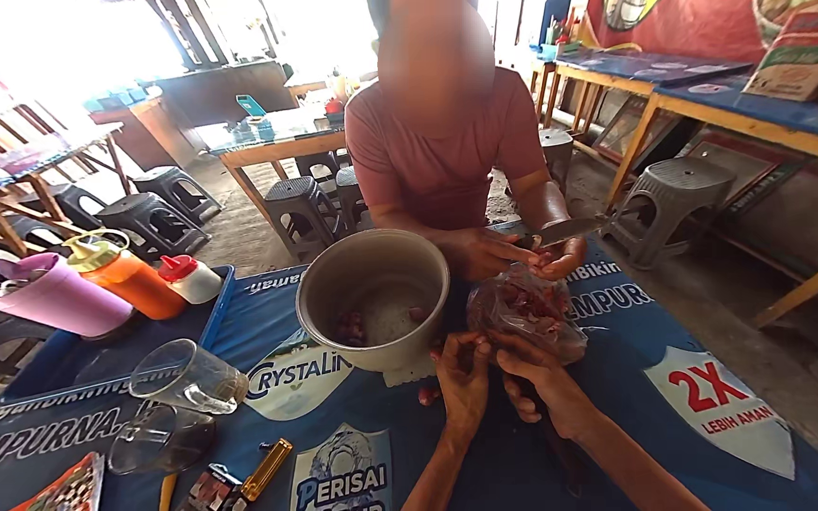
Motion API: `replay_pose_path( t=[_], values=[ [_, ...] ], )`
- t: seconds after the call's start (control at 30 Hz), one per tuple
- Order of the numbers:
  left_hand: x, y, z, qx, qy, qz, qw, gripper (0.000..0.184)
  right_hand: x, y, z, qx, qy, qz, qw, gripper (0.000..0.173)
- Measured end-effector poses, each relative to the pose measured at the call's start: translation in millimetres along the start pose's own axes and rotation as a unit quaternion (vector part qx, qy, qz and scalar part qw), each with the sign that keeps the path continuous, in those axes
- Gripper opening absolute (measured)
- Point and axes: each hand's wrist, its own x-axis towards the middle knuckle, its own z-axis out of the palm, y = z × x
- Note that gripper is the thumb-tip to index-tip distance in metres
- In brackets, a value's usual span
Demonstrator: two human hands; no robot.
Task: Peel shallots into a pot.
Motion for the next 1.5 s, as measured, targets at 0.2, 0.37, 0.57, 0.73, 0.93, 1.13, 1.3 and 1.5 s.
replay_pose_path(
  t=[0.2, 0.37, 0.57, 0.73, 0.93, 1.13, 1.3, 1.5],
  values=[
    [-5, 4, 6, -0.002, -0.003, 0.0, 1.0, 0.017, 1, -2, 0, 0.027, 0.025, -0.003, 0.999, 0.024],
    [2, 9, -3, -0.073, -0.038, -0.091, 0.992, 0.017, 2, -6, -4, 0.05, 0.018, 0.015, 0.998, 0.026],
    [9, 13, -7, -0.193, -0.053, -0.22, 0.955, 0.019, 1, -11, -10, 0.12, -0.041, 0.058, 0.99, 0.026],
    [4, 16, -2, -0.074, -0.023, -0.174, 0.982, 0.025, 2, -9, -5, 0.083, 0.004, 0.025, 0.996, 0.027],
    [-1, 12, -5, 0.023, -0.069, -0.09, 0.993, 0.036, -1, -6, 0, 0.062, 0.022, -0.009, 0.998, 0.026],
    [5, 17, -7, -0.046, -0.067, -0.136, 0.987, 0.028, -2, -9, -3, 0.055, 0.007, -0.004, 0.998, 0.028],
    [20, 27, -20, -0.176, -0.051, -0.247, 0.951, 0.036, -9, -25, -13, 0.016, 0.043, -0.104, 0.993, 0.031],
    [18, 17, -19, -0.192, -0.052, -0.251, 0.947, 0.034, -4, -30, -33, -0.157, 0.123, -0.283, 0.938, 0.033]
  ],
)
